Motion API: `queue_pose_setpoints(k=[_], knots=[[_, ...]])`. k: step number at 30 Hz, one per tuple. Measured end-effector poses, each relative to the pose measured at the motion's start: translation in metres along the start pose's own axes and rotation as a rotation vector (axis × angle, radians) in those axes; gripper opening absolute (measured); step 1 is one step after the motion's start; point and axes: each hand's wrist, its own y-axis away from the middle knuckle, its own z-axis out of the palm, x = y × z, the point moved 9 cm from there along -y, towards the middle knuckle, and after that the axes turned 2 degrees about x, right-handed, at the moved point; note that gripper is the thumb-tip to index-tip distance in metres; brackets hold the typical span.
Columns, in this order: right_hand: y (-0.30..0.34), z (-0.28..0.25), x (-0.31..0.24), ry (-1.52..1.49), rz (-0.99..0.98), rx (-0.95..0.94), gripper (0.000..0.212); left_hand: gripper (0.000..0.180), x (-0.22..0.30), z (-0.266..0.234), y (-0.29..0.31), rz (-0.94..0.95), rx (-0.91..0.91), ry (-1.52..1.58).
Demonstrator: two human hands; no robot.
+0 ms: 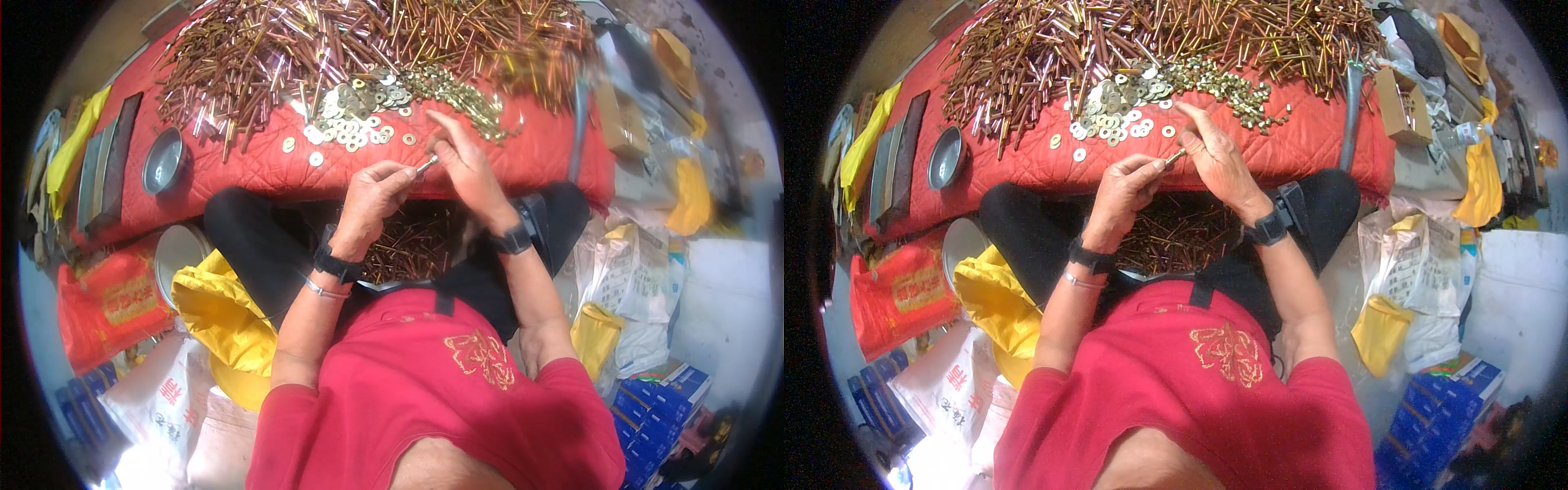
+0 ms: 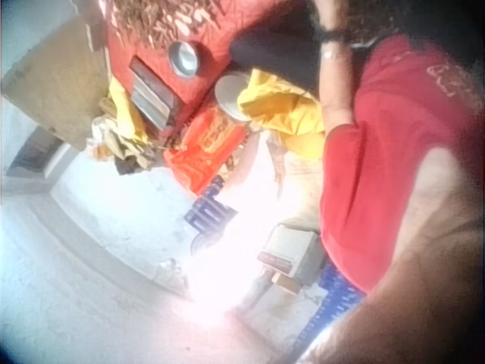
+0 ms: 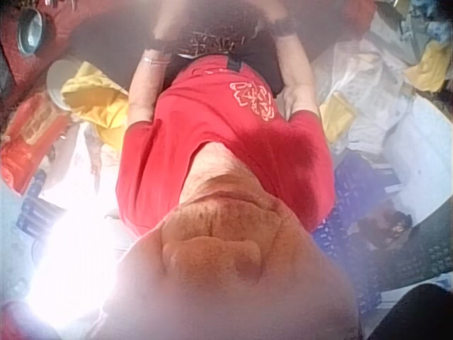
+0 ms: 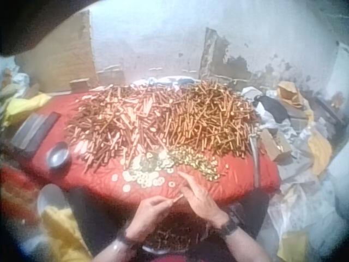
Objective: Assembling small metal threaded rods with washers and other components manually.
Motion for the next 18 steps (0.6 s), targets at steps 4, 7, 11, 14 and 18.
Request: queue_pose_setpoints(k=[4,7,11,14,18], knots=[[0.0,0.006,0.001,0.106,0.011,-0.072,0.034,0.013,-0.002,0.002,0.0,-0.007,-0.002,-0.009],[-0.001,0.003,0.002,0.132,-0.013,-0.005,0.034,0.013,-0.003,0.0,0.0,-0.006,0.011,-0.014],[0.003,0.005,-0.012,0.098,-0.204,0.033,0.032,0.013,0.001,-0.003,-0.001,0.012,0.0,-0.003],[0.001,0.01,0.018,0.055,0.147,-0.077,0.033,0.014,-0.004,-0.001,0.001,-0.012,0.008,-0.016],[0.001,0.008,-0.002,0.104,-0.123,0.027,0.033,0.015,-0.002,-0.005,-0.001,-0.009,0.013,0.002]])
